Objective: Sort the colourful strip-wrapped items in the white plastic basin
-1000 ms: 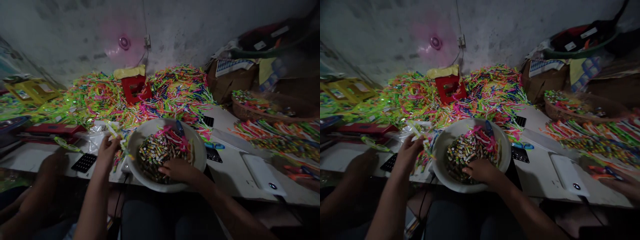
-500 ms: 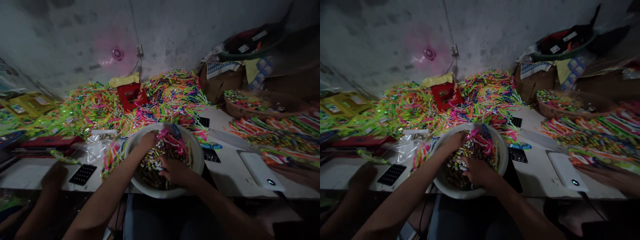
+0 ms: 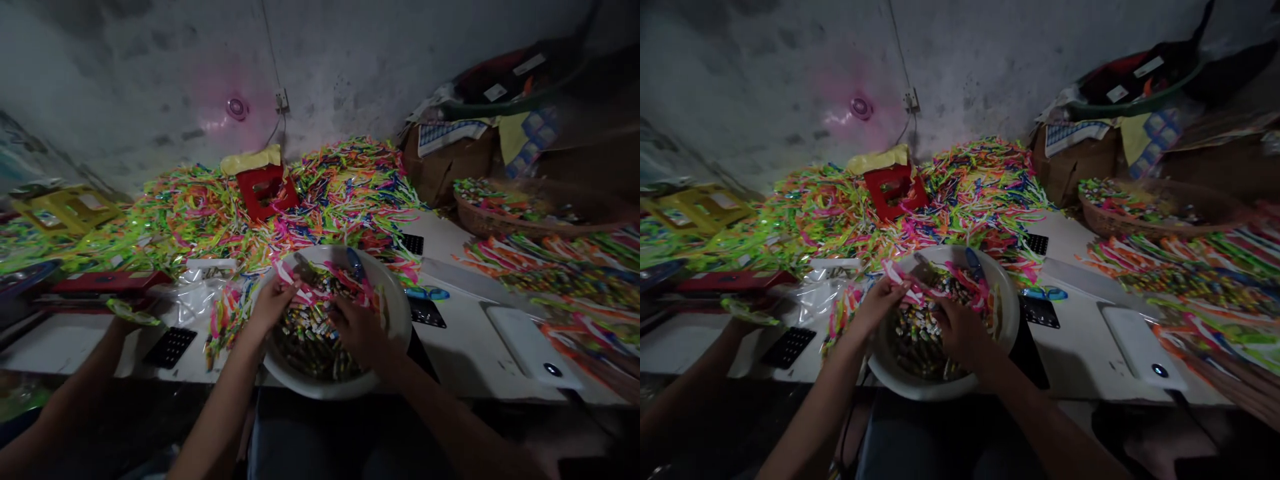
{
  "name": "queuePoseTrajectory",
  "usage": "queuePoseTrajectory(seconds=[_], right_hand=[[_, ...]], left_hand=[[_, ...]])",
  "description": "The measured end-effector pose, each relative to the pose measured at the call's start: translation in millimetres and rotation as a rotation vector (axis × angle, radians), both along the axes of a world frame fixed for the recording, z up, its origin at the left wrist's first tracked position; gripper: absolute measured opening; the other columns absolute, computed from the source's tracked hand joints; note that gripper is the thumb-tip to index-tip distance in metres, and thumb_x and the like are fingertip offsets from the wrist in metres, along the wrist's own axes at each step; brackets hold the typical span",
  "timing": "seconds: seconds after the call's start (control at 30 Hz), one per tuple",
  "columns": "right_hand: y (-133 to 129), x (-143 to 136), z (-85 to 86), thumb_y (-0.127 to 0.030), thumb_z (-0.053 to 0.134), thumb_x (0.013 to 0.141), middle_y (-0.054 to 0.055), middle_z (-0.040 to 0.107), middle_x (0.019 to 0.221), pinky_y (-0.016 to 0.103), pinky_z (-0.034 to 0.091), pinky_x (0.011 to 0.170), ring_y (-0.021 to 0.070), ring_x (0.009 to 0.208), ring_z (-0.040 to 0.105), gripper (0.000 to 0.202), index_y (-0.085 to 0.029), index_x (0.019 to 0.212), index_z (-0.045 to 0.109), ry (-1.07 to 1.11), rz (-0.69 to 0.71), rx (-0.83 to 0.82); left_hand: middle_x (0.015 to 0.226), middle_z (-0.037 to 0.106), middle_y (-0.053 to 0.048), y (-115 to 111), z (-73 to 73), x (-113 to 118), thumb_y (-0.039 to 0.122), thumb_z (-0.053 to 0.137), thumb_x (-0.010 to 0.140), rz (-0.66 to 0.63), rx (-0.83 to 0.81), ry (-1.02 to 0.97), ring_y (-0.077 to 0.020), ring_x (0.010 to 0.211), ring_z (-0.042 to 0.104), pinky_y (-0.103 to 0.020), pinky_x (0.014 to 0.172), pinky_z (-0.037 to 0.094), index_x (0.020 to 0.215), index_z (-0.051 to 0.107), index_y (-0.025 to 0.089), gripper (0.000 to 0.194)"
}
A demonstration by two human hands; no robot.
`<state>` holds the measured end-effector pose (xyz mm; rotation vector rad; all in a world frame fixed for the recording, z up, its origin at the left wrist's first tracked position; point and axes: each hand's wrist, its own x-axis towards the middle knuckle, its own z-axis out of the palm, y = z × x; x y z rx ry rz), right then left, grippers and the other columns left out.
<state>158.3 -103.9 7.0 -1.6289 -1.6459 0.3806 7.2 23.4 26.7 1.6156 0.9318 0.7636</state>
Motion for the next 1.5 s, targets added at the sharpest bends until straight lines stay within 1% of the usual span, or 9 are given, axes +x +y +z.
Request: queuePoseTrajectory(seconds=[0.1, 0.2, 0.37, 0.47, 0.6, 0.9, 1.27, 1.37, 1.5], right_hand=[[1.0, 1.3, -3.4, -0.017, 0.038, 0.086, 0.002, 0.060, 0.072, 0.022, 0.035, 0.060, 0.0137, 0.064, 0.054, 0.017, -0.017, 0.093, 0.054, 0.068, 0.057, 0.000], [0.6, 1.3, -5.1, -0.015, 0.039, 0.085, 0.000, 0.059, 0.068, 0.022, 0.036, 0.058, 0.0123, 0.061, 0.053, 0.018, -0.018, 0.094, 0.055, 0.109, 0.081, -0.009], [0.5, -0.6, -5.0, -0.026, 0.051, 0.083, 0.002, 0.063, 0.085, 0.024, 0.041, 0.068, 0.0154, 0.077, 0.057, 0.017, -0.019, 0.097, 0.056, 0.157, 0.085, 0.004], [1.5, -0.9, -5.7, -0.027, 0.052, 0.082, 0.002, 0.063, 0.085, 0.025, 0.043, 0.068, 0.0154, 0.076, 0.058, 0.024, -0.020, 0.105, 0.052, 0.194, 0.090, 0.009], [1.1, -2.0, -6.4, -0.024, 0.048, 0.084, 0.005, 0.064, 0.092, 0.027, 0.043, 0.073, 0.0174, 0.083, 0.059, 0.019, -0.020, 0.102, 0.055, 0.081, 0.130, 0.027], [0.8, -3.6, -8.1, -0.025, 0.041, 0.088, 0.007, 0.065, 0.101, 0.029, 0.043, 0.077, 0.0199, 0.090, 0.060, 0.027, -0.020, 0.110, 0.057, -0.066, 0.130, 0.043], [-0.7, -5.0, -1.9, -0.022, 0.037, 0.089, 0.008, 0.065, 0.098, 0.028, 0.041, 0.075, 0.0188, 0.086, 0.059, 0.030, -0.019, 0.112, 0.056, -0.047, 0.163, -0.059], [-0.2, -6.4, 0.6, -0.022, 0.039, 0.088, 0.008, 0.064, 0.096, 0.028, 0.039, 0.077, 0.0187, 0.087, 0.057, 0.025, -0.018, 0.103, 0.058, -0.054, 0.140, -0.059], [0.7, -7.2, 4.7, -0.024, 0.038, 0.089, 0.001, 0.061, 0.077, 0.023, 0.039, 0.065, 0.0135, 0.070, 0.054, 0.019, -0.019, 0.089, 0.056, 0.092, 0.203, -0.123]], left_hand=[[0.073, 0.064, 0.001, -32.5, -7.9, -9.0, 0.035, 0.068, 0.067, 0.089, -0.393, -0.331, -0.0099, 0.057, 0.061, -0.021, 0.057, 0.052, 0.104, 0.056, 0.018, 0.042], [0.078, 0.066, 0.000, -48.9, -13.6, -8.5, 0.024, 0.072, 0.064, 0.158, -0.530, -0.505, -0.0082, 0.061, 0.063, -0.019, 0.063, 0.054, 0.101, 0.057, 0.017, 0.041], [0.081, 0.068, -0.002, -50.1, -16.8, -5.3, 0.017, 0.074, 0.061, 0.223, -0.476, -0.618, -0.0112, 0.072, 0.065, -0.020, 0.067, 0.055, 0.105, 0.055, 0.016, 0.048], [0.080, 0.068, -0.001, -50.5, -16.9, -5.9, 0.019, 0.074, 0.062, 0.237, -0.432, -0.611, -0.0110, 0.072, 0.065, -0.020, 0.067, 0.054, 0.104, 0.055, 0.017, 0.047], [0.081, 0.068, 0.000, -52.8, -18.2, -6.4, 0.023, 0.074, 0.062, 0.230, -0.373, -0.595, -0.0135, 0.077, 0.065, -0.023, 0.070, 0.054, 0.103, 0.055, 0.018, 0.045], [0.074, 0.065, 0.002, -52.9, -17.9, -5.4, 0.024, 0.075, 0.060, 0.232, -0.374, -0.553, -0.0098, 0.067, 0.063, -0.022, 0.067, 0.053, 0.102, 0.054, 0.018, 0.047], [0.075, 0.064, 0.003, -53.8, -16.7, -5.5, 0.026, 0.076, 0.058, 0.223, -0.352, -0.525, -0.0112, 0.068, 0.063, -0.025, 0.067, 0.053, 0.099, 0.055, 0.019, 0.047], [0.073, 0.064, 0.003, -53.7, -16.3, -4.8, 0.027, 0.076, 0.058, 0.211, -0.359, -0.532, -0.0102, 0.067, 0.063, -0.024, 0.067, 0.053, 0.095, 0.055, 0.018, 0.044], [0.073, 0.065, 0.002, -55.5, -15.0, -3.8, 0.026, 0.074, 0.061, 0.151, -0.377, -0.547, -0.0091, 0.068, 0.062, -0.022, 0.070, 0.051, 0.089, 0.056, 0.017, 0.035]])
